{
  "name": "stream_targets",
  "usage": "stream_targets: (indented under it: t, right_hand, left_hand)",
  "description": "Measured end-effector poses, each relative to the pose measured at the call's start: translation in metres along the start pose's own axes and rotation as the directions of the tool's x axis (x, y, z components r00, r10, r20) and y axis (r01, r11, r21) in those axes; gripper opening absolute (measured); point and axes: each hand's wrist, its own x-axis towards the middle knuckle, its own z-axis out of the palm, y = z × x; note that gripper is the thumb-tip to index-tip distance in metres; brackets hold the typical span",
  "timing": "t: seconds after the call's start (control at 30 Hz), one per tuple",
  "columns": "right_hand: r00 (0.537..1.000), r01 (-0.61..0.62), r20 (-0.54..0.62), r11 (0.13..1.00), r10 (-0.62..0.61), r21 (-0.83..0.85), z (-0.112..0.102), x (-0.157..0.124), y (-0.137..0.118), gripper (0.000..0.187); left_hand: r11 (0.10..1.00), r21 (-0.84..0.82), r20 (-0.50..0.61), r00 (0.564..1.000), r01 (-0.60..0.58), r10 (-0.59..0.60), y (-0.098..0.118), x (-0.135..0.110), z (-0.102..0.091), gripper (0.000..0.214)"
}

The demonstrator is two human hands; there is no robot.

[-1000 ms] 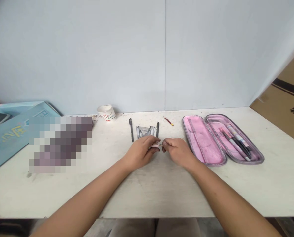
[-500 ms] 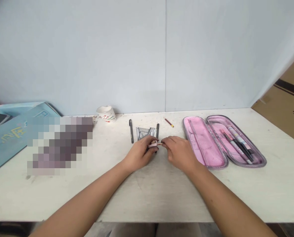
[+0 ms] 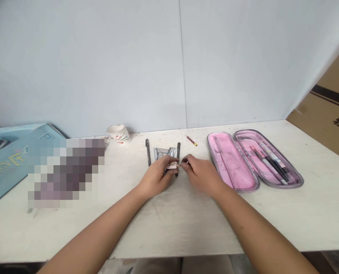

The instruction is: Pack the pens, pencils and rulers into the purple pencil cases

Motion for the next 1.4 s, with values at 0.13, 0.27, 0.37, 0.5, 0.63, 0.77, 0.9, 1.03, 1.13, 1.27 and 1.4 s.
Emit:
stream_targets:
  t: [0.13, 0.27, 0.37, 0.5, 0.63, 0.77, 0.9, 1.03, 1.13, 1.27, 1.4]
  right_hand:
    - [0.997, 0.038, -0.063, 0.996, -0.043, -0.082, -0.002, 0.000, 0.002, 0.019]
    - [0.985, -0.059, -0.164, 0.997, 0.049, -0.056, -0.003, 0.000, 0.005, 0.023]
    - [0.983, -0.056, -0.175, 0.998, 0.057, 0.009, -0.001, 0.000, 0.005, 0.022]
    - [0.982, -0.031, -0.182, 0.996, 0.046, 0.084, 0.004, -0.001, 0.003, 0.016]
    - [0.986, -0.025, -0.159, 0.996, 0.039, 0.085, 0.006, -0.002, 0.000, 0.018]
    - [0.990, 0.018, -0.141, 0.999, -0.012, 0.042, 0.006, -0.004, 0.000, 0.019]
    - [0.990, 0.094, -0.109, 0.996, -0.091, 0.015, 0.006, -0.005, 0.000, 0.027]
    - [0.986, 0.112, -0.121, 0.993, -0.114, -0.022, 0.007, -0.005, -0.002, 0.029]
    - [0.981, 0.056, -0.184, 0.998, -0.055, 0.001, 0.009, -0.005, -0.004, 0.029]
    - [0.972, 0.060, -0.228, 0.998, -0.051, 0.032, 0.008, -0.006, -0.006, 0.040]
    - [0.969, 0.129, -0.209, 0.991, -0.130, -0.018, 0.006, -0.006, -0.006, 0.041]
  left_hand:
    - [0.997, -0.008, -0.047, 0.996, 0.079, -0.080, -0.003, -0.001, -0.001, 0.022]
    - [0.995, -0.022, -0.124, 0.987, 0.102, -0.104, -0.007, -0.002, -0.004, 0.024]
    - [0.999, -0.036, -0.120, 0.992, 0.020, -0.024, -0.005, -0.004, -0.004, 0.023]
    - [0.987, -0.117, -0.115, 0.988, -0.114, 0.100, 0.003, -0.006, -0.002, 0.020]
    - [0.977, -0.147, -0.100, 0.985, -0.156, 0.143, 0.009, -0.009, 0.001, 0.020]
    - [0.972, -0.175, -0.116, 0.983, -0.158, 0.140, 0.011, -0.010, 0.001, 0.020]
    - [0.962, -0.251, -0.132, 0.988, -0.107, 0.075, 0.014, -0.011, 0.001, 0.019]
    - [0.931, -0.364, -0.150, 0.988, -0.023, -0.034, 0.016, -0.009, 0.001, 0.021]
    - [0.891, -0.455, -0.142, 0.987, 0.006, -0.079, 0.016, -0.008, 0.001, 0.020]
    - [0.852, -0.523, -0.104, 0.991, 0.022, -0.089, 0.015, -0.008, 0.001, 0.020]
    - [0.853, -0.520, -0.081, 0.992, 0.040, -0.096, 0.014, -0.008, 0.002, 0.020]
